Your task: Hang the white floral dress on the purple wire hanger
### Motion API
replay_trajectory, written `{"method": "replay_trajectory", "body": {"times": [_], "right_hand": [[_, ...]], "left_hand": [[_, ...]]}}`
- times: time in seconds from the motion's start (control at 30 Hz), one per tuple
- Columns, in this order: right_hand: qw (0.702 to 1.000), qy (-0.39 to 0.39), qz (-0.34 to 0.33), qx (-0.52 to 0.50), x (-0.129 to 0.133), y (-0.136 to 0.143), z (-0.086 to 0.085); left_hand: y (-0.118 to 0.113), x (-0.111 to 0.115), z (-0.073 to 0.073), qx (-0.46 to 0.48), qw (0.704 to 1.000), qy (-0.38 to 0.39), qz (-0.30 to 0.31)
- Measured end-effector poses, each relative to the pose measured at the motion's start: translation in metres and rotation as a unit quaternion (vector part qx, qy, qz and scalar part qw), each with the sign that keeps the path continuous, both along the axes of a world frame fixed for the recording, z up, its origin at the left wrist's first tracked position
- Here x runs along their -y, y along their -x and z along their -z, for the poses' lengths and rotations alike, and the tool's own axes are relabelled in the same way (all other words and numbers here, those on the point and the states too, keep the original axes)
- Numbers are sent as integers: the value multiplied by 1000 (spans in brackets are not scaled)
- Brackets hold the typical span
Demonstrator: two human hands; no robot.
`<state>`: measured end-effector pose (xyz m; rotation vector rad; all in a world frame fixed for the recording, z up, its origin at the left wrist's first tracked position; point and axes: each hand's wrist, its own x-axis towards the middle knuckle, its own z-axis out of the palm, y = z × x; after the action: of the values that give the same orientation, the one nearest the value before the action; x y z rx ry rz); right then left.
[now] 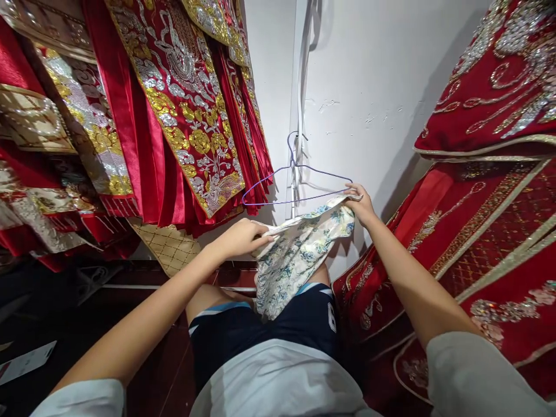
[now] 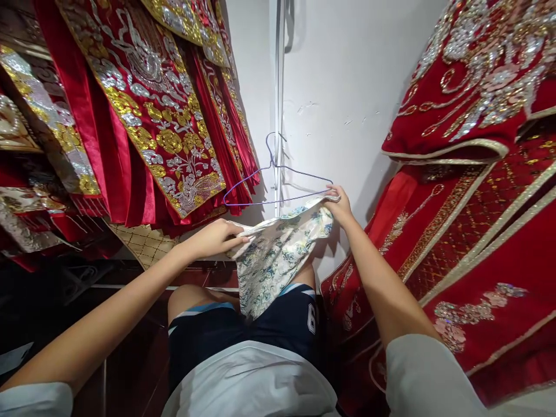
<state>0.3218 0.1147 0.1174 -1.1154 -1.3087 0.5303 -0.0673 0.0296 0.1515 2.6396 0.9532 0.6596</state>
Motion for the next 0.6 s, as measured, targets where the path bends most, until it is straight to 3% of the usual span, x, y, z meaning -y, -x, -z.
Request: {"method": "replay_trajectory", "body": {"times": [0.1,0.23,0.37,0.6], "right_hand": [[999,7,32,-38,-18,-11,-11],[1000,21,-11,-9,-31,-20,-31],[995,72,-71,22,-30,-17,-44],[978,105,-176,25,-22,16,-44]], "left_hand": [[-24,10,-6,1,1000,-18,17],[-34,7,-8,-44,998,-47,-2],[-19,-2,-4,-36,998,-40,-33],[21,-25,11,8,995,-28,-100]]}}
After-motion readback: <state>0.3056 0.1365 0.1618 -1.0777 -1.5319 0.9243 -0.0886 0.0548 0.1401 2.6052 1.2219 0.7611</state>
